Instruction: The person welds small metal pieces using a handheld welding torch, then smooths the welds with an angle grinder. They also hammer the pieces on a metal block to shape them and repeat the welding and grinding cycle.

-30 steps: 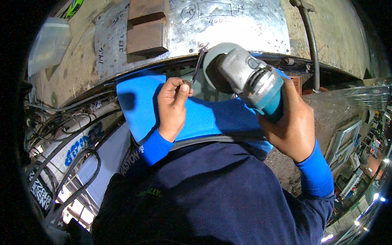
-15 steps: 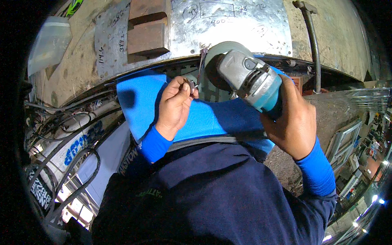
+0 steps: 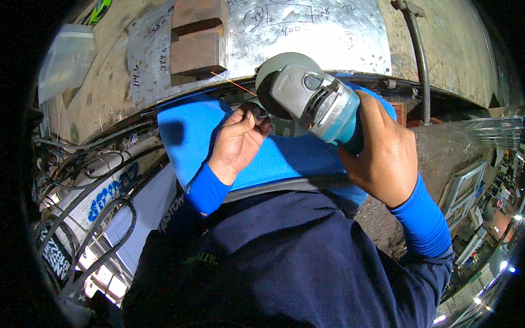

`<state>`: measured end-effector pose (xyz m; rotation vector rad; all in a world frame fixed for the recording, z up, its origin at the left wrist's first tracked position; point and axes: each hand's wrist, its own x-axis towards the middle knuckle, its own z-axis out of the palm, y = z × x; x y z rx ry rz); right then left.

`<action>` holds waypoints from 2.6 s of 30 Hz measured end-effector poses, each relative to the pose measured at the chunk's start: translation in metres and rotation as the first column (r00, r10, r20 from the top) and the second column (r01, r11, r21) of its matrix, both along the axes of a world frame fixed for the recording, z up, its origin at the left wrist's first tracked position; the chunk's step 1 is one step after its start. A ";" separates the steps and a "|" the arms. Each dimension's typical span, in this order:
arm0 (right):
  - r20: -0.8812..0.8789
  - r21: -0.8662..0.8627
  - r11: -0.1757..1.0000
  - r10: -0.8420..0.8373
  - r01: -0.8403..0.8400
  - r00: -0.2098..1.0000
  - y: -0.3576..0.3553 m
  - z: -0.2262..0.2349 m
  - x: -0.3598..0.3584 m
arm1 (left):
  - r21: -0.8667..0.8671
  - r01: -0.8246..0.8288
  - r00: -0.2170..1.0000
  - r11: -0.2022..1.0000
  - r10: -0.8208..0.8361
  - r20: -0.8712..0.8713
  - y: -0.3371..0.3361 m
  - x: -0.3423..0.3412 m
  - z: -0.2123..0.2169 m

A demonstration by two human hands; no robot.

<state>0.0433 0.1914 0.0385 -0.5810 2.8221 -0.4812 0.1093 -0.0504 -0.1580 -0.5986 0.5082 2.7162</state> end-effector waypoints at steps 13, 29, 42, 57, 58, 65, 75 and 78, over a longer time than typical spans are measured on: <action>0.038 0.061 0.998 -0.003 0.001 0.999 0.008 0.009 0.015 | 0.082 0.023 0.996 0.996 -0.030 0.084 -0.001 -0.001 0.002; 0.204 0.058 0.998 -0.008 -0.004 0.979 0.002 0.030 -0.018 | -0.277 -0.168 0.980 0.946 0.131 -0.147 0.012 -0.015 -0.027; 0.217 -0.114 0.990 -0.062 0.088 0.974 0.026 0.037 0.011 | -0.228 -0.204 0.963 0.952 0.153 -0.224 0.008 -0.012 -0.042; 0.168 -0.123 0.992 0.005 0.016 0.986 0.023 0.020 -0.007 | -0.363 -0.326 0.934 0.873 0.238 -0.266 0.013 -0.020 -0.035; 0.173 -0.117 0.993 0.012 0.009 0.985 0.022 0.019 -0.008 | -0.369 -0.318 0.938 0.873 0.234 -0.256 0.013 -0.021 -0.032; 0.246 -0.107 0.993 0.083 -0.058 0.966 0.007 0.026 -0.025 | -0.364 -0.313 0.944 0.877 0.246 -0.220 0.013 -0.022 -0.033; 0.380 -0.231 0.973 0.061 0.031 0.923 0.016 0.029 -0.016 | -0.295 -0.295 0.946 0.909 0.233 -0.226 0.012 -0.022 -0.035; 0.459 -0.190 0.978 0.012 0.085 0.888 0.023 0.039 -0.010 | -0.249 -0.269 0.940 0.930 0.197 -0.279 0.008 -0.022 -0.046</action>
